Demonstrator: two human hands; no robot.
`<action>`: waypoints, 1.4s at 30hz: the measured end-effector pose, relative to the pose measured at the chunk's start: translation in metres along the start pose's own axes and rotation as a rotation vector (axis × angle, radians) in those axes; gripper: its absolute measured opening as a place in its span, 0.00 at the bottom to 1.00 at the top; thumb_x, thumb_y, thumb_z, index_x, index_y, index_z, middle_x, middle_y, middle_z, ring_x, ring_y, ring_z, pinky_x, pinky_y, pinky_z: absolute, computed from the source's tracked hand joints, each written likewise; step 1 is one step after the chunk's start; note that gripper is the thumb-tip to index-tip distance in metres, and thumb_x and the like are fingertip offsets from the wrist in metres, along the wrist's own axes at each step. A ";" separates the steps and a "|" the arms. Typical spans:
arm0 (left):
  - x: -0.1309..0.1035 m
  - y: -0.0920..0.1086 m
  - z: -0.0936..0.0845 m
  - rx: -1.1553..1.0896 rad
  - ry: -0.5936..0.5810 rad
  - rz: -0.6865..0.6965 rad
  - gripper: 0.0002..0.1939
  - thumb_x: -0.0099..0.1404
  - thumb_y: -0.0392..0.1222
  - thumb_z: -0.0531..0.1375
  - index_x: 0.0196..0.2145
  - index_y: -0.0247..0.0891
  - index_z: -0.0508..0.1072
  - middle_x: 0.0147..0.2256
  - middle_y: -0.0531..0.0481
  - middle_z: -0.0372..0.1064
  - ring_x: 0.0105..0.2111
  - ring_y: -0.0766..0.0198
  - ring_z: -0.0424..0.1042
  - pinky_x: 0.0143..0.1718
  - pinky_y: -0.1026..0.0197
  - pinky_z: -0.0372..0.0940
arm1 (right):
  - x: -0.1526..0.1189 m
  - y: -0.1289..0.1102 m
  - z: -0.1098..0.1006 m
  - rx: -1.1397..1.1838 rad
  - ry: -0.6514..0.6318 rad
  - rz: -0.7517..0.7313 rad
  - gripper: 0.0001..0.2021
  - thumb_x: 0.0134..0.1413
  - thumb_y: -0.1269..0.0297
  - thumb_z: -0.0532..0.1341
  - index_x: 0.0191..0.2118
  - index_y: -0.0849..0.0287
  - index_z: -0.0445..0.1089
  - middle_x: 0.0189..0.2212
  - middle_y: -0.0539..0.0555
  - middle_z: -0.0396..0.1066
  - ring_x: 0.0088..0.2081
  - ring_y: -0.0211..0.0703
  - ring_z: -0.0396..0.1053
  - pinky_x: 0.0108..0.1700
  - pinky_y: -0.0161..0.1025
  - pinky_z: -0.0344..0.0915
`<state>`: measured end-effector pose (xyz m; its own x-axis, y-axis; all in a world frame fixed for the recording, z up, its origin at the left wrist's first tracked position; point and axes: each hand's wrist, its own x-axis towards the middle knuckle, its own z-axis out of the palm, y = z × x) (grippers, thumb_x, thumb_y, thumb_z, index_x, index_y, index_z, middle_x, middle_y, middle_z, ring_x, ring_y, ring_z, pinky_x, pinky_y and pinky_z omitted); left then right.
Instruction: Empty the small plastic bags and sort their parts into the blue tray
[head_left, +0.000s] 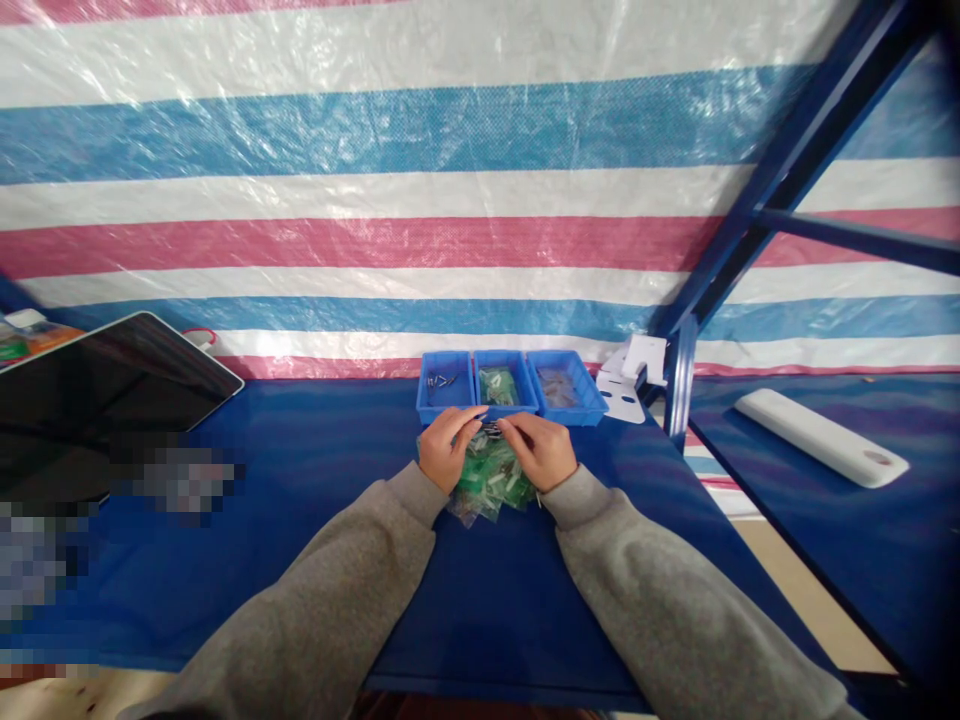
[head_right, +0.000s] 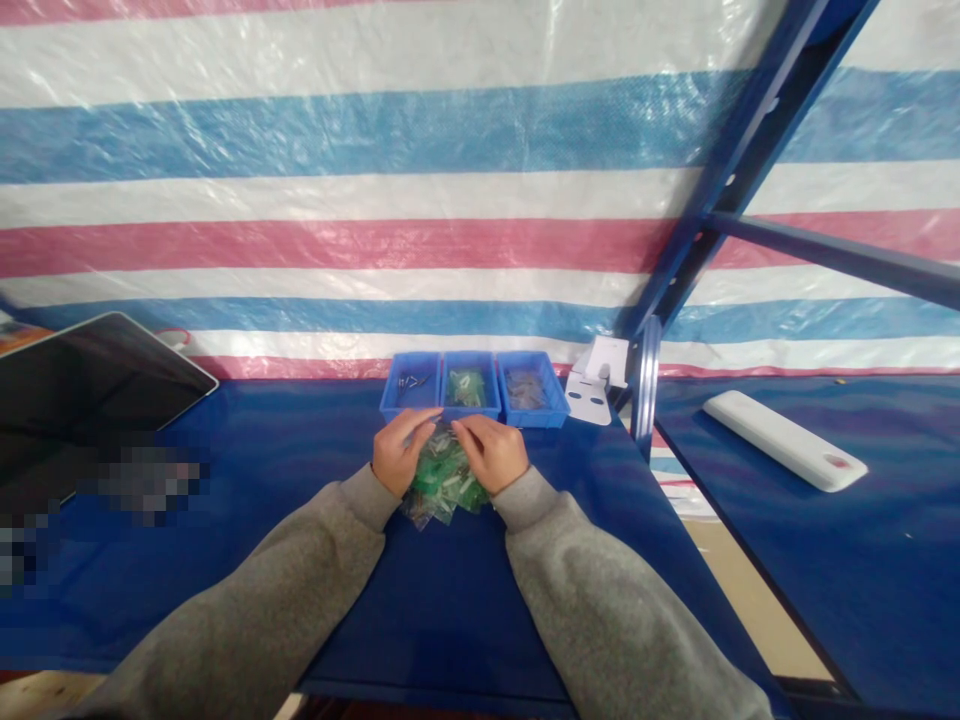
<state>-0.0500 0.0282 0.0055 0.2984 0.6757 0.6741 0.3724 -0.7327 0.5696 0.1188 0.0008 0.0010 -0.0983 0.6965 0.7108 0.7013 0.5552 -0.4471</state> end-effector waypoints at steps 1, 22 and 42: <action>-0.001 -0.001 0.001 -0.020 0.008 -0.035 0.13 0.65 0.43 0.52 0.44 0.39 0.71 0.32 0.49 0.71 0.32 0.66 0.70 0.37 0.63 0.64 | 0.000 0.000 -0.001 0.010 0.009 -0.001 0.12 0.59 0.62 0.52 0.33 0.58 0.70 0.29 0.54 0.73 0.31 0.41 0.71 0.34 0.36 0.66; -0.001 0.001 0.000 0.008 -0.011 -0.090 0.12 0.63 0.44 0.55 0.27 0.37 0.72 0.22 0.53 0.70 0.23 0.69 0.69 0.30 0.66 0.63 | 0.000 -0.004 -0.003 0.025 -0.019 0.018 0.10 0.59 0.61 0.52 0.37 0.58 0.69 0.31 0.53 0.73 0.31 0.40 0.71 0.35 0.35 0.65; -0.003 0.002 0.002 -0.075 0.006 -0.105 0.07 0.65 0.41 0.53 0.34 0.36 0.67 0.30 0.49 0.70 0.30 0.67 0.71 0.36 0.65 0.65 | -0.001 0.002 0.003 0.002 -0.046 -0.014 0.14 0.60 0.60 0.52 0.30 0.59 0.70 0.26 0.53 0.72 0.28 0.38 0.69 0.32 0.34 0.62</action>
<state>-0.0482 0.0249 0.0038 0.2560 0.7487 0.6115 0.3342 -0.6621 0.6708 0.1179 0.0023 -0.0026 -0.1407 0.7091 0.6910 0.6984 0.5658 -0.4383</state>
